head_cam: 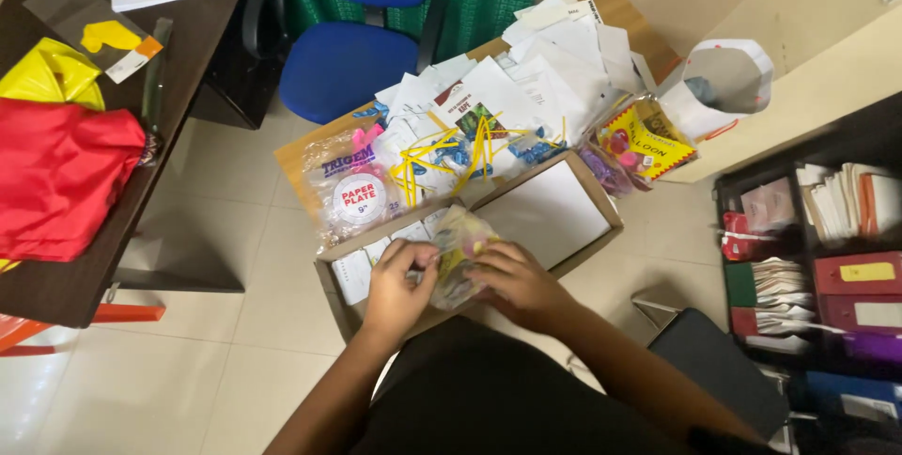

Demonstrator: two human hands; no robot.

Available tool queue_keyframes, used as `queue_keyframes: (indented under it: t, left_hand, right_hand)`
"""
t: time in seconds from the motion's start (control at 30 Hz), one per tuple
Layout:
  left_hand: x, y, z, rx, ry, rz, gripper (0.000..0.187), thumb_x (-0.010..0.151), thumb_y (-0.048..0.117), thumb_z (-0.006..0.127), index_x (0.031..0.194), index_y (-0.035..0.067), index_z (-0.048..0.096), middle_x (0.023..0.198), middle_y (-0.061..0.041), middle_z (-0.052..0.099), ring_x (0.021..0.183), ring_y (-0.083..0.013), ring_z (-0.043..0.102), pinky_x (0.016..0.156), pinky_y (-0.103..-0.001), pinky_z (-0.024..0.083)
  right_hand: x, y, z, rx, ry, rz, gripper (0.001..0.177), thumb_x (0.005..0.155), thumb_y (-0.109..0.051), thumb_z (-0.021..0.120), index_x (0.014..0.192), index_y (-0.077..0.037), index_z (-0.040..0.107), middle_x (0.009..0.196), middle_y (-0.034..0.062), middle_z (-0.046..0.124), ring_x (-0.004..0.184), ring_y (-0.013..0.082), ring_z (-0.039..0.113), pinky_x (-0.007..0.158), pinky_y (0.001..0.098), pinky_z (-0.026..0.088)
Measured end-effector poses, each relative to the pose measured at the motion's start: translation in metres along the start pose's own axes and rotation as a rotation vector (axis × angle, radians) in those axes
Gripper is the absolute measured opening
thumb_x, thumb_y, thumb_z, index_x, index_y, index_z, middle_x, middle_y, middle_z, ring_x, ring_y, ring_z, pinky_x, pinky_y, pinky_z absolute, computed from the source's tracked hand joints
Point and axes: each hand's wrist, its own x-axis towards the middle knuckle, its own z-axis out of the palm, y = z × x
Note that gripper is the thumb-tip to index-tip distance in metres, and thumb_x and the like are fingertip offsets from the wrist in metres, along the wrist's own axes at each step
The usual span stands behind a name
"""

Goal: Organize various papers, envelopes, and small items on a desk into a box.

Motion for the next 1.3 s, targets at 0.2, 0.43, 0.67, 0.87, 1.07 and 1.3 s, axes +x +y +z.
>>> queue_keyframes:
  t: [0.2, 0.43, 0.67, 0.87, 1.07, 1.3]
  left_hand:
    - [0.017, -0.011, -0.001, -0.023, -0.009, -0.059, 0.013, 0.085, 0.000, 0.073, 0.098, 0.003, 0.072, 0.093, -0.005, 0.069, 0.077, -0.0128, 0.068, 0.052, -0.024, 0.054]
    - [0.041, -0.036, -0.008, 0.044, 0.068, -0.053, 0.013, 0.086, -0.002, 0.069, 0.097, 0.003, 0.073, 0.093, -0.007, 0.068, 0.074, -0.0130, 0.069, 0.055, -0.024, 0.057]
    - [0.049, -0.040, 0.023, 0.079, 0.154, -0.141, 0.016, 0.084, -0.003, 0.069, 0.099, 0.003, 0.071, 0.088, -0.008, 0.066, 0.071, -0.0148, 0.069, 0.055, -0.026, 0.057]
    - [0.058, -0.038, 0.062, 0.090, 0.261, -0.309, 0.017, 0.084, 0.000, 0.071, 0.100, 0.004, 0.071, 0.086, -0.008, 0.069, 0.068, -0.0141, 0.070, 0.055, -0.026, 0.055]
    - [0.073, -0.031, 0.099, 0.135, 0.290, -0.353, 0.018, 0.084, 0.000, 0.071, 0.102, 0.004, 0.070, 0.086, -0.008, 0.069, 0.065, -0.0143, 0.070, 0.057, -0.027, 0.057]
    - [0.085, -0.021, 0.127, 0.204, 0.295, -0.359, 0.019, 0.085, -0.001, 0.071, 0.103, 0.003, 0.069, 0.089, -0.008, 0.066, 0.068, -0.0159, 0.069, 0.058, -0.028, 0.058]
  right_hand:
    - [0.021, 0.025, 0.005, -0.099, 0.063, -0.009, 0.035, 0.086, -0.018, 0.077, 0.119, -0.009, 0.071, 0.129, 0.0112, 0.065, 0.129, 0.0327, 0.053, 0.112, 0.0523, 0.038]
    - [0.030, 0.061, 0.013, -0.157, -0.032, -0.034, 0.016, 0.089, -0.021, 0.074, 0.101, -0.011, 0.073, 0.113, -0.0003, 0.072, 0.128, 0.0225, 0.058, 0.116, 0.0560, 0.034]
    - [0.041, 0.091, -0.006, -0.143, -0.096, -0.206, 0.017, 0.086, -0.026, 0.076, 0.092, -0.012, 0.070, 0.109, -0.0003, 0.072, 0.127, 0.0229, 0.058, 0.112, 0.0536, 0.036]
    - [0.025, 0.168, -0.008, 0.078, 0.209, -0.235, 0.020, 0.087, -0.015, 0.077, 0.104, -0.009, 0.071, 0.114, 0.0082, 0.070, 0.116, 0.0287, 0.063, 0.099, 0.0470, 0.049]
    - [0.016, 0.364, 0.040, 0.079, 0.384, 0.361, 0.007, 0.088, -0.008, 0.075, 0.094, -0.009, 0.073, 0.098, 0.0103, 0.074, 0.094, 0.0297, 0.070, 0.082, 0.0386, 0.056]
    - [0.037, 0.455, 0.058, -0.288, -0.149, 0.793, 0.018, 0.078, -0.020, 0.082, 0.094, -0.029, 0.081, 0.101, 0.0076, 0.075, 0.091, 0.0310, 0.072, 0.081, 0.0439, 0.057]
